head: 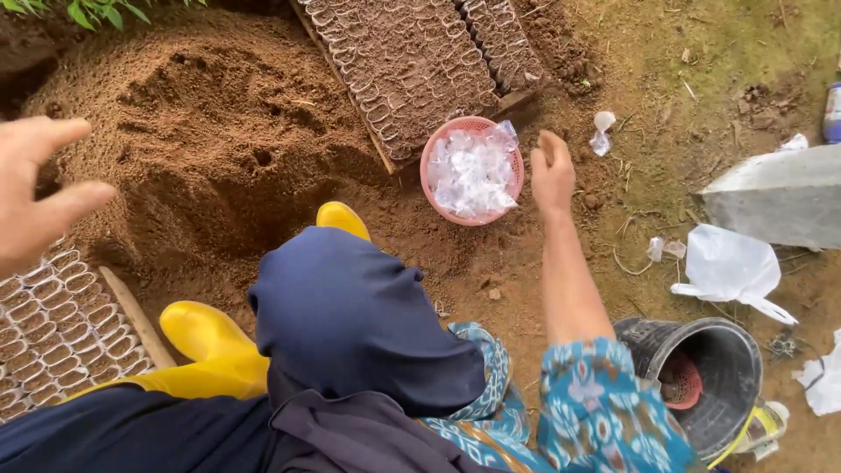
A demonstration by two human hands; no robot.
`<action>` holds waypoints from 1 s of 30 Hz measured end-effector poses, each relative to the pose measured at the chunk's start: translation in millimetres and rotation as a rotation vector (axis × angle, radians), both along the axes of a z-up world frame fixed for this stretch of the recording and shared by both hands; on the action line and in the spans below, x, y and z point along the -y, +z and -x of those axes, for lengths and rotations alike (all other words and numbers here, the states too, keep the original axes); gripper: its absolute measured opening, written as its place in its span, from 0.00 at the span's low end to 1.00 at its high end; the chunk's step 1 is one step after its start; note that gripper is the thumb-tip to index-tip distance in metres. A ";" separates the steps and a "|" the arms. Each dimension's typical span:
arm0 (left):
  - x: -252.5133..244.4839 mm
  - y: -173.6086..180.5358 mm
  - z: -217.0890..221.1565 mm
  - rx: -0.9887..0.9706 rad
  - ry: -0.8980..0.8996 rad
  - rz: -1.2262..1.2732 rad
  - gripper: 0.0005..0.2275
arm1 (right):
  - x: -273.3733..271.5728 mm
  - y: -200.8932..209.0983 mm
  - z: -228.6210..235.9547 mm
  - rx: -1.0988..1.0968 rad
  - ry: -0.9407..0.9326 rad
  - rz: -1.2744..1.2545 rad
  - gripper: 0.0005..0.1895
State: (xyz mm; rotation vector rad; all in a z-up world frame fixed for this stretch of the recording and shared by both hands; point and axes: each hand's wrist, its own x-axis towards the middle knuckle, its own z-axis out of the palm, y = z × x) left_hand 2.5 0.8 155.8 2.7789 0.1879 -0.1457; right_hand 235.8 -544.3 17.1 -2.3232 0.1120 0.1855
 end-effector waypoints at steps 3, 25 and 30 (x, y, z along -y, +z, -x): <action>22.2 11.9 -6.3 -0.256 0.119 -0.041 0.29 | -6.0 -16.3 -43.3 -0.157 0.065 0.100 0.28; 76.8 74.6 -20.1 -0.150 0.181 0.227 0.22 | -162.7 124.4 -31.7 -0.046 0.577 -0.744 0.04; 93.5 98.6 -8.0 0.184 0.318 0.599 0.21 | -264.0 191.0 4.0 -0.065 0.881 -0.860 0.05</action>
